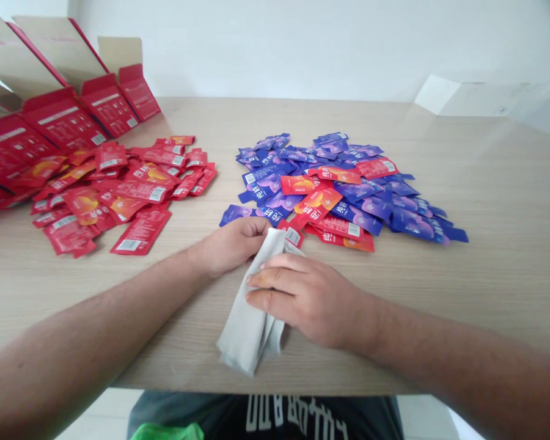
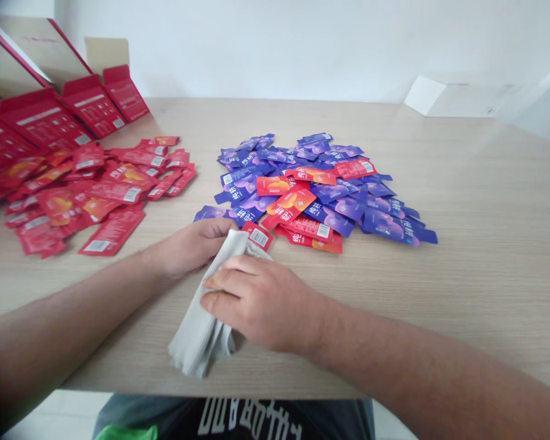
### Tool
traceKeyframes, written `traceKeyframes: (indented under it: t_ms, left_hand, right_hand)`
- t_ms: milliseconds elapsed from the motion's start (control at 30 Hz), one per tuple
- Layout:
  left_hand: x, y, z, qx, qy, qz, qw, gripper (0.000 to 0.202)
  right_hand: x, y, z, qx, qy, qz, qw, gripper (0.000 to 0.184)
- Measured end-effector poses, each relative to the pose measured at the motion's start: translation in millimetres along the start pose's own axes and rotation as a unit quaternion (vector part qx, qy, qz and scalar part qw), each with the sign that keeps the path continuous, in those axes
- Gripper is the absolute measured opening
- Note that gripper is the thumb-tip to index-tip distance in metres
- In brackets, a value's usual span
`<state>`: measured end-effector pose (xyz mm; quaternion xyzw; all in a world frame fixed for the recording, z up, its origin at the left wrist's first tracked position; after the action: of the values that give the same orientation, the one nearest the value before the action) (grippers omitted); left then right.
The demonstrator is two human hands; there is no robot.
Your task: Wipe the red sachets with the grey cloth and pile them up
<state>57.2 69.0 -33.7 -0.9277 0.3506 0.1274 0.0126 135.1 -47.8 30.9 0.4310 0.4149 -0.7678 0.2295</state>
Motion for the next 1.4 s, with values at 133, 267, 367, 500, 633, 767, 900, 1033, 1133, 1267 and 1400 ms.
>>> traceKeyframes:
  t_ms: [133, 267, 367, 500, 633, 767, 900, 1033, 1133, 1267, 1400]
  left_hand:
    - [0.1, -0.3, 1.1, 0.003, 0.012, -0.002, 1.000, 0.017]
    - [-1.0, 1.6, 0.9, -0.004, 0.024, -0.022, 0.999, 0.014]
    - [1.6, 2.1, -2.0, 0.000, 0.023, -0.008, 1.000, 0.015]
    - [7.2, 1.7, -3.6, 0.004, 0.027, 0.032, 0.999, 0.022]
    - [8.5, 2.5, -2.4, 0.000, 0.073, 0.029, 0.997, 0.025]
    - [4.5, 3.0, 0.9, -0.004, 0.142, -0.014, 0.990, 0.026]
    - [-1.6, 1.9, 2.6, 0.007, 0.202, -0.063, 0.977, 0.027]
    - [-4.3, 0.9, 3.8, 0.014, 0.213, -0.084, 0.973, 0.027]
    - [-5.4, -0.2, 2.9, 0.024, 0.187, -0.078, 0.979, 0.026]
    - [-0.1, -1.5, -2.4, 0.033, 0.077, -0.018, 0.996, 0.026]
    - [8.8, 0.2, -5.0, 0.025, 0.039, 0.043, 0.998, 0.024]
  right_hand:
    - [-3.5, -0.3, -7.9, 0.044, 0.003, -0.022, 0.999, 0.028]
    - [1.6, 2.3, 4.4, -0.010, -0.016, 0.020, 1.000, 0.026]
    - [-3.5, 3.5, -5.1, 0.006, -0.013, 0.011, 1.000, 0.026]
    - [-21.8, 5.3, -37.1, 0.078, -0.007, -0.067, 0.995, 0.026]
    - [-31.5, 8.1, -49.6, 0.123, -0.009, -0.096, 0.988, 0.030]
    - [-28.4, 10.8, -44.4, 0.154, 0.009, -0.067, 0.986, 0.030]
    - [-7.9, 11.3, -24.7, 0.094, 0.003, 0.019, 0.995, 0.022]
    - [1.4, 10.2, -16.6, 0.080, -0.012, 0.037, 0.996, 0.018]
    - [6.2, 7.8, -8.3, 0.051, -0.013, 0.056, 0.997, 0.019]
    - [-4.9, 3.8, -13.8, 0.045, -0.011, 0.010, 0.999, 0.024]
    - [-26.3, 6.6, -38.4, 0.094, -0.020, -0.070, 0.993, 0.027]
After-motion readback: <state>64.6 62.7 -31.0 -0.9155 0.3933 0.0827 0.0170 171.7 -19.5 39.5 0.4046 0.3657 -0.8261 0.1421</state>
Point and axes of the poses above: each hand's wrist, its own y-axis away from the middle knuckle, its own x-axis out of the palm, z = x × y, the point moved 9 cm from there along -y, towards the middle knuckle, and after that the axes turned 9 degrees about x, right-handed, at the moved point
